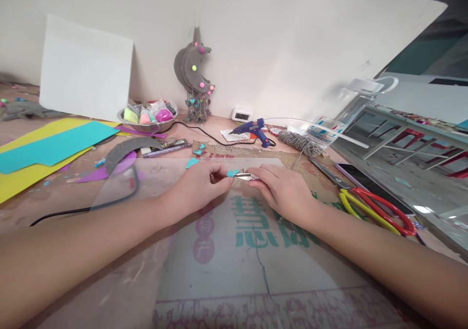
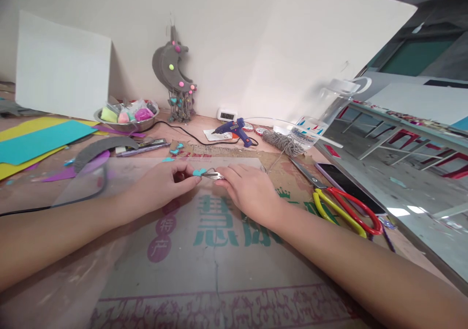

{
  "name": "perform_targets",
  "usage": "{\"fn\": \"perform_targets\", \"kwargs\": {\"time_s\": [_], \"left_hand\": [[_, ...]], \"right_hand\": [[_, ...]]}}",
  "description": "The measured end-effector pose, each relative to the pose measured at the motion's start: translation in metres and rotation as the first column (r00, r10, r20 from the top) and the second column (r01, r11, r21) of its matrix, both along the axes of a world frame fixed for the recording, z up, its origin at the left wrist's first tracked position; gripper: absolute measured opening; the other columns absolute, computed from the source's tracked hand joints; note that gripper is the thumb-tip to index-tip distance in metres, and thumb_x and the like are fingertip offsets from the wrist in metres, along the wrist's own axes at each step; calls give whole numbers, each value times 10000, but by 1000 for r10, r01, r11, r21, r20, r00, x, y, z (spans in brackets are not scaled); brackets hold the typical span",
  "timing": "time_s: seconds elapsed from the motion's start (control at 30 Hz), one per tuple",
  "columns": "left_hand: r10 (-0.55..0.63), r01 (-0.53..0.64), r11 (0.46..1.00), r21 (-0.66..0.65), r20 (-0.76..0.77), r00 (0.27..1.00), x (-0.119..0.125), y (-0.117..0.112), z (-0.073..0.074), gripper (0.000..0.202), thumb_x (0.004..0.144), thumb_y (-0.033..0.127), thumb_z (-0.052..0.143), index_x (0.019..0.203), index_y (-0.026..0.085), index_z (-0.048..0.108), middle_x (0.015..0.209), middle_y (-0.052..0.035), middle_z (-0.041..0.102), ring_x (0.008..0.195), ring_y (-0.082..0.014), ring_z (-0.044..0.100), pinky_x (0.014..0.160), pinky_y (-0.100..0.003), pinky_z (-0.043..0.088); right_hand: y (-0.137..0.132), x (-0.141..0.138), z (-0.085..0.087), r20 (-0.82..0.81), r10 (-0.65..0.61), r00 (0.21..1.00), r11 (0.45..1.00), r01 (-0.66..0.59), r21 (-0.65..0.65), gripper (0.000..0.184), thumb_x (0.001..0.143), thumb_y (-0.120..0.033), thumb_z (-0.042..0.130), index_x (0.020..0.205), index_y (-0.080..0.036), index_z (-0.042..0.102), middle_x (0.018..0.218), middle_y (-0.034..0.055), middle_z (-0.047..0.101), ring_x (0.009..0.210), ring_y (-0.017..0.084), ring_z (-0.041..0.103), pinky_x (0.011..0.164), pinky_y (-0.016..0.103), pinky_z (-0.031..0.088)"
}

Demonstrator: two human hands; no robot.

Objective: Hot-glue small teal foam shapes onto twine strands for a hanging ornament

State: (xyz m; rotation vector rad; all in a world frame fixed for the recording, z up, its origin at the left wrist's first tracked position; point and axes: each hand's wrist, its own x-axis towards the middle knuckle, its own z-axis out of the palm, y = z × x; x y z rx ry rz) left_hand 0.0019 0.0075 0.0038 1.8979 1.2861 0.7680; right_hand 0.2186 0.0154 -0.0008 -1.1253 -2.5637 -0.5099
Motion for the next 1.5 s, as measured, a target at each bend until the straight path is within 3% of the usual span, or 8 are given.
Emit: {"fn": "perform_targets", "kwargs": {"time_s": [0.63, 0.97, 1.07, 1.2, 1.3, 1.4, 1.5], "left_hand": [[-11, 12, 999, 46, -7, 1000, -1, 1, -1, 229, 782, 325, 499, 612, 171, 510, 521, 49, 510, 462, -77, 451, 443, -198, 312], [-7, 17, 994, -106, 90, 996, 0, -2, 2, 221, 784, 360, 500, 648, 186, 508, 481, 53, 490, 372, -72, 433, 348, -177, 306], [-7, 17, 995, -101, 104, 995, 0, -2, 3, 217, 784, 361, 505, 655, 187, 507, 492, 53, 489, 373, -71, 430, 345, -177, 308], [-1, 13, 994, -105, 117, 993, -1, -1, 0, 234, 783, 388, 514, 662, 189, 495, 488, 52, 477, 367, -75, 422, 345, -188, 297], [-25, 45, 988, -148, 135, 990, -1, 0, -2, 240, 800, 418, 486, 707, 197, 500, 478, 57, 463, 343, -81, 409, 340, -201, 283], [-41, 50, 996, -77, 106, 994, 0, 0, 0, 244, 800, 391, 492, 670, 185, 507, 504, 48, 480, 391, -79, 432, 380, -200, 298], [-45, 48, 998, -42, 76, 996, 0, -1, 3, 245, 801, 371, 486, 650, 179, 505, 516, 45, 485, 425, -83, 441, 406, -203, 295]], "right_hand": [[0, 4, 0, -20, 28, 999, 1000, -28, -12, 295, 923, -369, 402, 1072, -189, 582, 848, 38, 651, 782, 188, 593, 650, 285, 398], [-2, 0, 0, -85, 2, 996, 997, -8, -71, 330, 932, -356, 382, 1122, -160, 566, 927, 65, 666, 822, 180, 617, 670, 282, 433], [-4, 1, 0, -90, 15, 996, 997, -23, -80, 323, 927, -353, 392, 1117, -159, 568, 923, 72, 664, 824, 191, 615, 676, 296, 440], [-8, 2, 9, -261, 57, 964, 994, -79, -72, 303, 917, -345, 408, 1116, -171, 556, 872, 70, 648, 768, 187, 598, 677, 305, 456], [-3, 4, 24, -454, 5, 891, 999, -24, -38, 323, 920, -330, 396, 1184, -193, 524, 845, 67, 615, 746, 185, 577, 695, 316, 465], [14, 10, 30, -451, -32, 892, 995, -15, -101, 367, 923, -272, 386, 1276, -212, 470, 979, 88, 588, 898, 205, 559, 828, 366, 448], [32, 16, 24, -441, -25, 897, 979, -68, -193, 438, 899, -245, 442, 1334, -203, 408, 1153, 113, 536, 1048, 214, 522, 906, 391, 425]]}}
